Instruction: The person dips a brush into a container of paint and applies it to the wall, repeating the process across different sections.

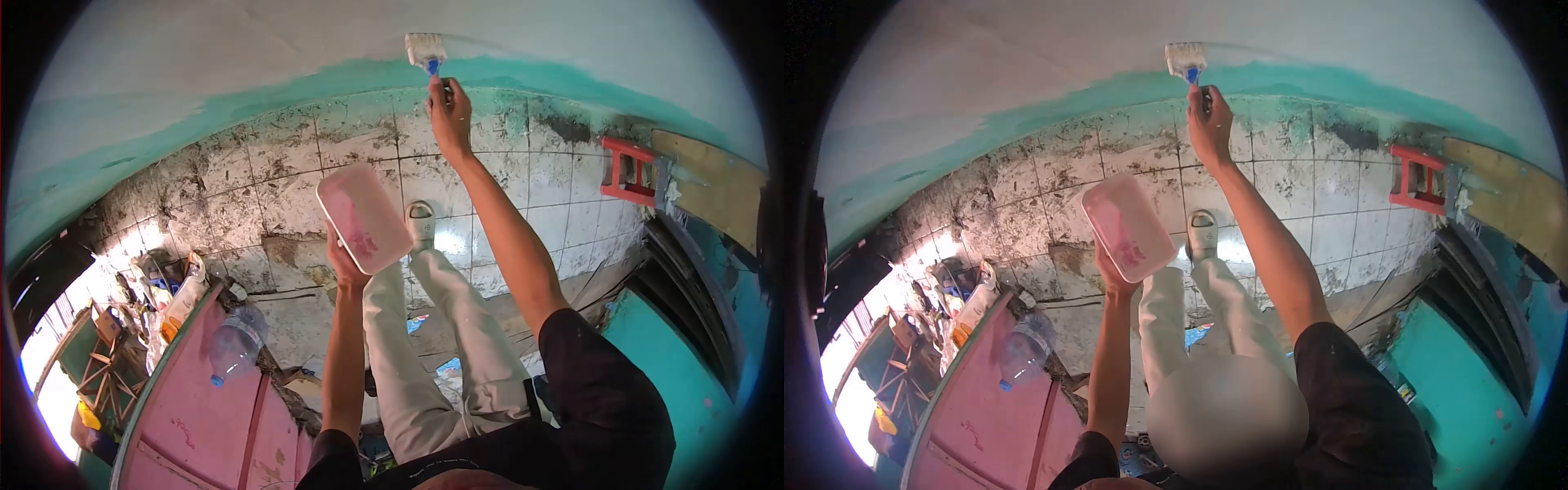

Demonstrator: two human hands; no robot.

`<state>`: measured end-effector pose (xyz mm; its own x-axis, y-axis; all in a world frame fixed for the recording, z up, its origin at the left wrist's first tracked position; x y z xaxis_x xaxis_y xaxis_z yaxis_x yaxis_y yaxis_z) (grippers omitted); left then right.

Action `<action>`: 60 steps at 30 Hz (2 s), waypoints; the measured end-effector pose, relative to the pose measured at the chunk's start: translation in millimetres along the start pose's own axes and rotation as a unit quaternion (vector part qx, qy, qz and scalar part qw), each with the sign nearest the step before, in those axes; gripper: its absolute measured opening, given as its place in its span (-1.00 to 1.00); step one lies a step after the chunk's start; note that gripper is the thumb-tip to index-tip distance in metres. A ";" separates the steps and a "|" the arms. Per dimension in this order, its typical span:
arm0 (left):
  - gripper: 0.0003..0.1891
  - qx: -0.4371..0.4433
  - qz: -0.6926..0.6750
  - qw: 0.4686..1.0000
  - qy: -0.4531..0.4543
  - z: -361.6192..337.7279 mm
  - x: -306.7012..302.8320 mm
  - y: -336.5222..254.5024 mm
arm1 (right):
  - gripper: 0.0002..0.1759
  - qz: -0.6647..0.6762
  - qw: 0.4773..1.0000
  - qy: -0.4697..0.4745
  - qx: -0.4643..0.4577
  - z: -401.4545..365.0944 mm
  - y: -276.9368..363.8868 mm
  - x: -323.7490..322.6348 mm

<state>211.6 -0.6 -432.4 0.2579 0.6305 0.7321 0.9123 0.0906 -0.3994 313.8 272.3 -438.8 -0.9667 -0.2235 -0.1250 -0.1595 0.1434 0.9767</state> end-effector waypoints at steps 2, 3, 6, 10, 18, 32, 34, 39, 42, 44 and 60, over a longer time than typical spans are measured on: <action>-0.49 -0.048 -0.062 0.997 -0.001 -16.2 5.8 -5.4 | -0.60 0.014 0.999 -0.034 -0.007 -4.2 53.9 -7.7; -0.47 -0.074 -0.075 0.994 -0.033 -19.5 -8.8 -2.4 | -0.60 -0.038 0.996 -0.052 -0.057 -12.3 87.6 -13.0; -0.45 -0.066 -0.051 0.995 -0.062 -40.9 2.0 -14.9 | -0.62 -0.058 0.983 -0.054 -0.167 -30.3 174.2 -27.0; -0.33 -0.064 -0.031 0.996 -0.044 -43.5 -16.3 -20.8 | -0.63 -0.040 0.985 -0.070 -0.150 -15.6 177.8 -28.2; -0.33 -0.082 -0.022 0.995 -0.058 -23.0 -39.6 -26.5 | -0.56 -0.172 0.982 -0.075 0.018 15.4 -69.2 -16.0; -0.35 -0.119 -0.048 0.992 -0.005 -35.4 -19.0 -49.9 | -0.55 -0.032 0.998 -0.046 -0.035 -52.6 207.8 -42.1; -0.34 -0.104 -0.043 0.994 -0.013 -36.8 -13.1 -54.7 | -0.55 -0.025 0.997 -0.046 -0.053 -53.8 226.9 -40.5; -0.34 -0.084 0.002 0.996 -0.022 -38.4 -15.3 -66.9 | -0.59 0.045 0.998 -0.042 -0.018 -24.0 175.3 -18.9; -0.36 -0.071 -0.011 0.997 -0.021 -45.9 -5.8 -65.4 | -0.55 -0.017 0.997 -0.054 -0.059 11.4 57.8 -9.0; -0.37 -0.063 -0.030 0.997 -0.041 -53.4 -15.2 -63.9 | -0.55 -0.038 0.995 -0.043 0.086 16.0 -5.0 -1.0; -0.48 -0.013 -0.056 0.996 -0.074 -78.7 -40.7 -52.9 | -0.53 0.001 0.991 0.003 -0.134 -10.3 132.5 31.3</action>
<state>177.9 -91.7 -397.7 0.1070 0.7240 0.6815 0.9409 0.1478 -0.3048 264.5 274.4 -311.5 -0.9657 -0.2287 -0.1227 -0.0978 -0.1174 0.9883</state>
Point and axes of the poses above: each hand's wrist, its own z-axis towards the middle knuckle, its own x-axis out of the palm, y = z × x, the point moved 3 cm from there along z, towards the middle knuckle, and after that the axes turned 3 degrees about y, right-handed, at the moved point
